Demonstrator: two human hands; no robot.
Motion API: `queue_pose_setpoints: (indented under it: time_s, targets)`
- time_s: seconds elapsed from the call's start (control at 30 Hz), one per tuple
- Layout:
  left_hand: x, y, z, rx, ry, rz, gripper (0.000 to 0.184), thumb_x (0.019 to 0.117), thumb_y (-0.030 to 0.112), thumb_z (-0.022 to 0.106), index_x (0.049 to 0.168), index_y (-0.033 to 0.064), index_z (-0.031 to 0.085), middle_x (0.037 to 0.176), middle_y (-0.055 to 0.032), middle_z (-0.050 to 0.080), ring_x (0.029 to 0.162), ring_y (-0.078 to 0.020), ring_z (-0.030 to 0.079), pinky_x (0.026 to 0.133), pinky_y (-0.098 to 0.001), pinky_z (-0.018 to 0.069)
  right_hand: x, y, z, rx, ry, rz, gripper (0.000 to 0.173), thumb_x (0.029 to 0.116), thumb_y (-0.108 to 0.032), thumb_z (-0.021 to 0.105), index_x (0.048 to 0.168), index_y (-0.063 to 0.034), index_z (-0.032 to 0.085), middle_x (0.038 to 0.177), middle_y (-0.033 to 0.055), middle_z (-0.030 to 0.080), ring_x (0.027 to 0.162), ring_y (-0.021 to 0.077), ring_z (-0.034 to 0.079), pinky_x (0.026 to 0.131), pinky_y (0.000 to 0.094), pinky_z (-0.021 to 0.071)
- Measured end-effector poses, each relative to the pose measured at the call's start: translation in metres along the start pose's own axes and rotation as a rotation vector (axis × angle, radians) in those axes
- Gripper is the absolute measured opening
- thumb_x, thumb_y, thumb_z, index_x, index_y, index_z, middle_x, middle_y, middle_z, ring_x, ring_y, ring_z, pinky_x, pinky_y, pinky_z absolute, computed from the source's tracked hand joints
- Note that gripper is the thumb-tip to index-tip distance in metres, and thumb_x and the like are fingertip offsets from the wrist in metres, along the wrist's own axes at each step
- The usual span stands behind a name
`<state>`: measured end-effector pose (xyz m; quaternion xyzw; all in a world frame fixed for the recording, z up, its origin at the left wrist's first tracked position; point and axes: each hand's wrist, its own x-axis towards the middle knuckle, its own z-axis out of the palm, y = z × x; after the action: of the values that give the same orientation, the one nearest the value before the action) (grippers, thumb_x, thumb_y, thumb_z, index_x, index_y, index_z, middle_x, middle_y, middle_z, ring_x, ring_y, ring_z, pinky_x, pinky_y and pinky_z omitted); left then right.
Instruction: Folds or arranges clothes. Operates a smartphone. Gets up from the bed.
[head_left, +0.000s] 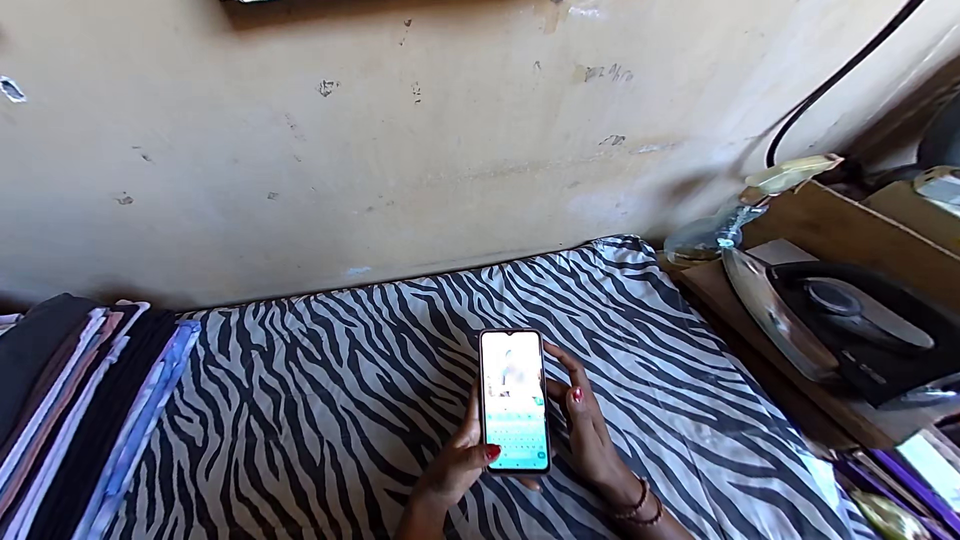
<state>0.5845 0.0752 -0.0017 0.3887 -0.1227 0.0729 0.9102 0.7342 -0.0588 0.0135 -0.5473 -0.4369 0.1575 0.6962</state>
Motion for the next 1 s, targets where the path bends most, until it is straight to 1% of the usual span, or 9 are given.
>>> queue_pose_setpoints:
  time_s: [0.17,0.3,0.5,0.6,0.67,0.73,0.8,0.87,1.0]
  targets:
    - [0.0002,0.0010,0.0021,0.007,0.040,-0.013,0.106,0.0956,0.031,0.068,0.158,0.0286,-0.018,0.152,-0.0075,0.049,0.124,-0.0331,0.063,0.086,-0.0505,0.0619,0.0014,-0.0014,-0.0003,-0.004,-0.007,0.008,0.080,0.1059,-0.062,0.027,0.153,0.0023,0.027,0.120,0.0033,0.073,0.102,0.0074,0.073,0.091,0.0269,0.0613]
    - [0.0005,0.0005,0.0013,0.014,0.047,-0.010,0.106,0.0955,0.030,0.067,0.158,0.0294,-0.019,0.152,-0.0078,0.049,0.124,-0.0334,0.064,0.085,-0.0511,0.0621,0.0011,-0.0013,-0.0002,-0.001,-0.008,0.026,0.079,0.1069,-0.060,0.028,0.154,0.0032,0.025,0.126,0.0058,0.070,0.103,0.0083,0.073,0.090,0.0267,0.0614]
    - [-0.0003,0.0019,0.0019,0.049,0.068,-0.005,0.104,0.0963,0.032,0.067,0.158,0.0285,-0.017,0.151,-0.0074,0.050,0.122,-0.0328,0.065,0.085,-0.0504,0.0628,0.0009,-0.0004,-0.0008,0.004,-0.027,0.032,0.077,0.1076,-0.059,0.028,0.155,0.0016,0.023,0.118,0.0055,0.073,0.100,0.0087,0.073,0.088,0.0269,0.0618]
    - [-0.0003,0.0050,-0.0016,0.045,0.065,0.011,0.104,0.0958,0.033,0.068,0.159,0.0305,-0.015,0.152,-0.0088,0.050,0.122,-0.0345,0.065,0.083,-0.0502,0.0633,0.0020,0.0005,-0.0017,0.098,-0.097,0.061,0.075,0.1072,-0.055,0.038,0.156,-0.0015,0.020,0.118,0.0050,0.074,0.103,0.0110,0.073,0.089,0.0282,0.0618]
    - [0.0000,0.0065,-0.0036,0.047,0.072,0.034,0.103,0.0959,0.034,0.068,0.159,0.0309,-0.013,0.152,-0.0080,0.051,0.122,-0.0333,0.065,0.083,-0.0496,0.0636,0.0029,-0.0002,-0.0018,0.190,-0.160,0.118,0.078,0.1047,-0.050,0.051,0.157,-0.0034,0.018,0.123,0.0086,0.072,0.106,0.0156,0.072,0.089,0.0311,0.0620]
    - [-0.0003,0.0076,-0.0040,0.062,0.087,0.048,0.103,0.0961,0.036,0.068,0.159,0.0304,-0.013,0.151,-0.0063,0.051,0.122,-0.0312,0.066,0.082,-0.0483,0.0640,0.0038,-0.0018,-0.0007,0.244,-0.215,0.163,0.083,0.1004,-0.038,0.062,0.158,-0.0033,0.014,0.129,0.0104,0.068,0.107,0.0169,0.072,0.087,0.0318,0.0621]
    - [0.0000,0.0079,-0.0040,0.068,0.102,0.050,0.104,0.0952,0.036,0.069,0.158,0.0288,-0.014,0.151,-0.0058,0.051,0.121,-0.0306,0.066,0.081,-0.0484,0.0642,0.0046,-0.0025,-0.0010,0.283,-0.269,0.194,0.090,0.0943,-0.025,0.069,0.158,-0.0017,0.010,0.136,0.0116,0.064,0.113,0.0185,0.070,0.095,0.0343,0.0606]
    - [-0.0002,0.0083,-0.0032,0.070,0.113,0.048,0.106,0.0948,0.036,0.069,0.158,0.0277,-0.015,0.150,-0.0060,0.052,0.121,-0.0305,0.066,0.081,-0.0485,0.0641,0.0042,-0.0020,-0.0021,0.317,-0.310,0.218,0.096,0.0909,-0.018,0.072,0.159,-0.0008,0.007,0.141,0.0124,0.060,0.118,0.0202,0.068,0.100,0.0365,0.0586]
    - [-0.0004,0.0074,-0.0035,0.073,0.118,0.047,0.105,0.0952,0.035,0.068,0.158,0.0282,-0.015,0.150,-0.0058,0.052,0.120,-0.0311,0.066,0.081,-0.0488,0.0642,0.0041,-0.0023,-0.0033,0.328,-0.331,0.232,0.095,0.0895,-0.010,0.069,0.159,-0.0001,0.005,0.144,0.0133,0.058,0.121,0.0210,0.066,0.103,0.0375,0.0574]
